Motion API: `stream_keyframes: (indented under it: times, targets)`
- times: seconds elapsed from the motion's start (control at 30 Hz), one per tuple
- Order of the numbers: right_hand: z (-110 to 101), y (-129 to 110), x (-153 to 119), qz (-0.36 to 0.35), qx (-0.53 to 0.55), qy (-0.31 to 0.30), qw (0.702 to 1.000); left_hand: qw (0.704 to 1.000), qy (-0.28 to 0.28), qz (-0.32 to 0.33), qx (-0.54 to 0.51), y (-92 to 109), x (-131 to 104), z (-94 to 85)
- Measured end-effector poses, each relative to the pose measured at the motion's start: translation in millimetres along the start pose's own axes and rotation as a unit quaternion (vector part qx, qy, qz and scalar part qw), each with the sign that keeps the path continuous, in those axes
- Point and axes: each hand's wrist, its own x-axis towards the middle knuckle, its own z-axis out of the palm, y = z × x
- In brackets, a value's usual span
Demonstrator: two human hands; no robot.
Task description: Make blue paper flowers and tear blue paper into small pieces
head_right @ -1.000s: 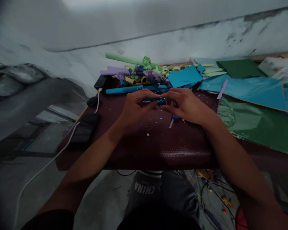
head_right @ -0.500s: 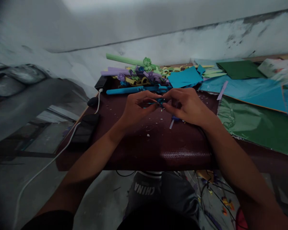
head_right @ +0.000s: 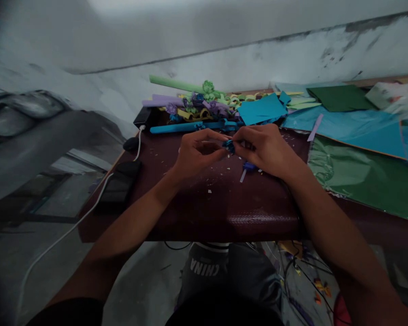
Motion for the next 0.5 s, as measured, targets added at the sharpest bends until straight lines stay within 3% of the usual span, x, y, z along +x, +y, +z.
stream_keyframes:
  times: [0.13, 0.33, 0.5]
  targets:
    - [-1, 4, -1, -0.02, 0.01, -0.008, 1.0, 1.0, -0.008, -0.012, -0.011, -3, 0, 0.3]
    - [-3, -5, 1, 0.011, -0.011, -0.024, 1.0, 0.998, -0.026, 0.045, -0.03, -6, 3, 2.0]
    - [2, -7, 1, 0.028, -0.017, 0.007, 0.999, 0.998, -0.017, 0.051, -0.018, -8, 3, 4.2]
